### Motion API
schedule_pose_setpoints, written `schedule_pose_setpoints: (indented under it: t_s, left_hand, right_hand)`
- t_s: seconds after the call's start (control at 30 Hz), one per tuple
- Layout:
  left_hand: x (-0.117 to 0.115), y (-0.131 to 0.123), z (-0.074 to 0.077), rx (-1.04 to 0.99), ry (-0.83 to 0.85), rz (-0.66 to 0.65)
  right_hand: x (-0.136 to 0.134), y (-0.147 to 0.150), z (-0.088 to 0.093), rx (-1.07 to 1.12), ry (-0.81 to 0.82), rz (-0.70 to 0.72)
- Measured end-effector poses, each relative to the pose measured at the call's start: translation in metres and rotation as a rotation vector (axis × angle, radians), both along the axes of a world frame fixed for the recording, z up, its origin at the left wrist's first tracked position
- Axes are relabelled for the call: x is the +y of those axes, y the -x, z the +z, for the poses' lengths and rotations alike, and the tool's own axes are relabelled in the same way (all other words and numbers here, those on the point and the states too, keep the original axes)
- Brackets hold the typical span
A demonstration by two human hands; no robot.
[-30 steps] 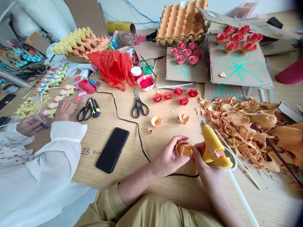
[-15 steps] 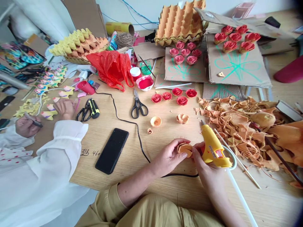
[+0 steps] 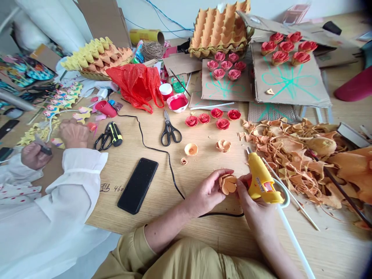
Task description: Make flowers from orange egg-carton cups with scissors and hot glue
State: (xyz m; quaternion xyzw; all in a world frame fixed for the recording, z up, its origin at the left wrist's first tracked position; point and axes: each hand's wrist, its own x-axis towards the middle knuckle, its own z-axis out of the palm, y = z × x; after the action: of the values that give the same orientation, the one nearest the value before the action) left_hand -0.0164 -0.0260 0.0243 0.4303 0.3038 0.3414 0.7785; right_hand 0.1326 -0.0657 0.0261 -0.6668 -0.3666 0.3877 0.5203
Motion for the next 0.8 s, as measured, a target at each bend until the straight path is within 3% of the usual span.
schedule_pose_setpoints:
  t_s: [0.27, 0.4, 0.53, 0.63, 0.8]
  left_hand:
    - [0.003, 0.005, -0.007, -0.085, 0.243, -0.029]
    - [0.004, 0.007, -0.007, -0.126, 0.274, -0.044]
    - [0.004, 0.008, -0.003, -0.075, 0.246, -0.041]
    - [0.003, 0.006, 0.001, 0.054, 0.132, -0.033]
    - [-0.002, -0.001, 0.004, 0.223, -0.046, 0.067]
  right_hand:
    - [0.000, 0.002, 0.001, -0.132, -0.011, -0.005]
    - [-0.004, 0.000, -0.007, -0.166, -0.014, 0.025]
    - [-0.007, -0.003, -0.019, -0.211, -0.070, 0.036]
    - [-0.008, -0.005, -0.028, -0.299, -0.076, 0.042]
    - [-0.009, -0.003, -0.024, -0.306, -0.067, 0.107]
